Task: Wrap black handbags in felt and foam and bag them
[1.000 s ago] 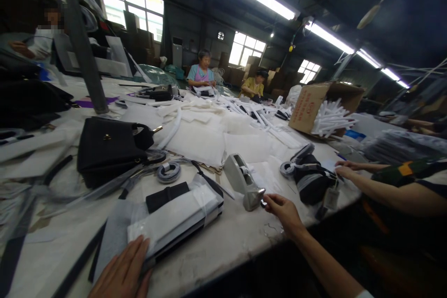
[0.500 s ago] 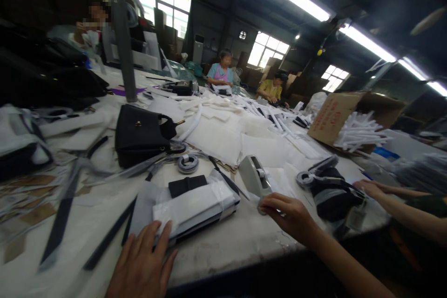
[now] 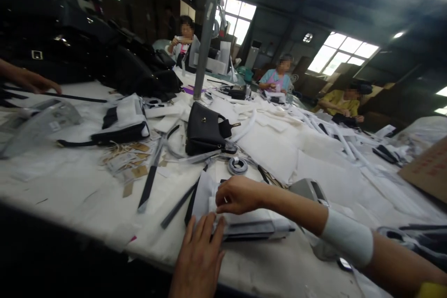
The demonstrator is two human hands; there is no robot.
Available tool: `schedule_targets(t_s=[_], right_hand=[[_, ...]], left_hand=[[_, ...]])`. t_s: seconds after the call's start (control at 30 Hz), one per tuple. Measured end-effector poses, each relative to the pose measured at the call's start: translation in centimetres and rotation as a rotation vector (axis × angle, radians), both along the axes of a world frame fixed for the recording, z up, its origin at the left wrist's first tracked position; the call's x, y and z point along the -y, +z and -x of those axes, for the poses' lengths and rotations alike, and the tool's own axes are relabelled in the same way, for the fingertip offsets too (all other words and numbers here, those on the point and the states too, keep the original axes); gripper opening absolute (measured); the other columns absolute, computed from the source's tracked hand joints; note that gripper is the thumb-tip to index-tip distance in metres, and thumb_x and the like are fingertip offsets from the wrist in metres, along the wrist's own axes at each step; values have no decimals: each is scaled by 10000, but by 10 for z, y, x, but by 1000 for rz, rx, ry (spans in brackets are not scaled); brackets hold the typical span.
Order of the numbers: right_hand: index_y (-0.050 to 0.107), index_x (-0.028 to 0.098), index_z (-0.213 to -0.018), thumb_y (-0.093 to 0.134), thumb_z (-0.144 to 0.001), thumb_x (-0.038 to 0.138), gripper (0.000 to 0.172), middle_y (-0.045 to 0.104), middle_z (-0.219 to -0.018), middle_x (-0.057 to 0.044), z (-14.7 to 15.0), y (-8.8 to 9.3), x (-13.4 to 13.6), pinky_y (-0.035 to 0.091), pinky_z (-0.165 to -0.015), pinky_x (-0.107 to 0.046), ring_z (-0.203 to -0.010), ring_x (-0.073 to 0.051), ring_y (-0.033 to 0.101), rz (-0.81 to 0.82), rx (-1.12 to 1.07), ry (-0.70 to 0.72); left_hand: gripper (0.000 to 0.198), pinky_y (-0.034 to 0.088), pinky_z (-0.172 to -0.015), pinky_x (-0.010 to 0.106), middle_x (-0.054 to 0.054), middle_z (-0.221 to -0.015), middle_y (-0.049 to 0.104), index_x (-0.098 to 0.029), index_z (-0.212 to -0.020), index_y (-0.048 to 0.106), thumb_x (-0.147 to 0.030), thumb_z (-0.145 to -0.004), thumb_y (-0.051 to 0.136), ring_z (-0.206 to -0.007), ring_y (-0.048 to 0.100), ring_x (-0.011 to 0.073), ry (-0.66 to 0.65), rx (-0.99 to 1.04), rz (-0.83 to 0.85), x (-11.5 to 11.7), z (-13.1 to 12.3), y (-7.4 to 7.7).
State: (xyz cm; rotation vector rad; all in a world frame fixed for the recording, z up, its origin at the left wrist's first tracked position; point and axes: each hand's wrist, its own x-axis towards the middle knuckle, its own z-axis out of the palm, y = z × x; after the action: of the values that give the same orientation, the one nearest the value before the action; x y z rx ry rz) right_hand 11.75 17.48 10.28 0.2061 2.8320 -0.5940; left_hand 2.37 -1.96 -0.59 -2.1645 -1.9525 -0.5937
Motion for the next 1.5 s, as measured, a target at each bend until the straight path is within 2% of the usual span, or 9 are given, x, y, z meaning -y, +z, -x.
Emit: schedule_targets(t_s=[0.17, 0.4, 0.57, 0.77, 1.0, 1.1, 1.17, 1.3, 1.5], right_hand=[[766, 248, -908, 713, -817, 343, 142, 758, -817, 6, 31, -14, -8, 349, -552, -224, -703, -145, 641, -151, 283, 140], [783, 173, -801, 781, -745, 210, 67, 740, -716, -80, 54, -33, 2, 340, -506, -264, -640, -213, 637, -317, 361, 166], [766, 178, -826, 848, -666, 396, 282, 729, -732, -75, 62, -42, -17, 324, -511, -257, -652, -212, 633, -358, 355, 152], [715, 203, -805, 803, -629, 614, 455, 664, -675, 14, 55, -50, -50, 289, -542, -237, -598, -146, 544, -161, 289, 63], [683, 163, -805, 833, -724, 344, 249, 666, -760, 28, 44, -49, -74, 326, -605, -216, -672, -111, 540, -20, 146, -48], [672, 148, -894, 791, -777, 289, 219, 691, -915, -25, 32, -32, -65, 328, -632, -229, -785, -141, 578, -97, 50, -172], [647, 166, -1000, 801, -756, 357, 346, 692, -966, -28, 23, -27, -51, 315, -610, -233, -805, -160, 591, -127, 2, -234], [607, 209, -1058, 872, -593, 489, 604, 692, -898, 0, 12, -40, -29, 287, -548, -228, -747, -181, 605, -69, 51, -320], [642, 203, -911, 914, -532, 387, 502, 684, -789, 19, 16, -58, -31, 334, -534, -216, -677, -164, 604, 21, 45, -375]], left_hand=[[579, 414, -1069, 483, 93, -1377, 574, -236, -1425, 454, -214, -856, 560, -1252, 532, 265, -17, -4, -1, 0, 3, -5], [588, 431, -1051, 461, 109, -1386, 571, -212, -1443, 434, -263, -873, 570, -1232, 552, 277, -32, -19, -19, -1, 5, -15], [570, 438, -1045, 444, 100, -1365, 590, -233, -1437, 446, -285, -884, 574, -1212, 567, 268, -44, -25, -26, -4, 7, -27], [550, 446, -1024, 430, 77, -1345, 610, -236, -1428, 461, -235, -885, 545, -1199, 574, 249, -42, -34, -51, -6, 10, -33], [566, 429, -1048, 428, 62, -1371, 594, -231, -1420, 471, -155, -861, 521, -1237, 546, 229, -11, -61, -68, -5, 7, -21], [582, 431, -1048, 434, 65, -1372, 594, -238, -1406, 487, -139, -836, 548, -1228, 551, 239, -3, -61, -78, -4, 5, -22], [606, 431, -1049, 434, 64, -1372, 593, -242, -1408, 483, -134, -817, 566, -1224, 554, 248, -6, -59, -89, -3, 5, -24], [704, 428, -1053, 438, 68, -1386, 580, -241, -1431, 446, -95, -753, 568, -1226, 554, 258, -10, -97, -80, -4, 7, -30], [718, 446, -1056, 431, 82, -1407, 561, -235, -1472, 390, -111, -783, 546, -1236, 560, 252, -21, -112, -57, -4, 9, -28]])
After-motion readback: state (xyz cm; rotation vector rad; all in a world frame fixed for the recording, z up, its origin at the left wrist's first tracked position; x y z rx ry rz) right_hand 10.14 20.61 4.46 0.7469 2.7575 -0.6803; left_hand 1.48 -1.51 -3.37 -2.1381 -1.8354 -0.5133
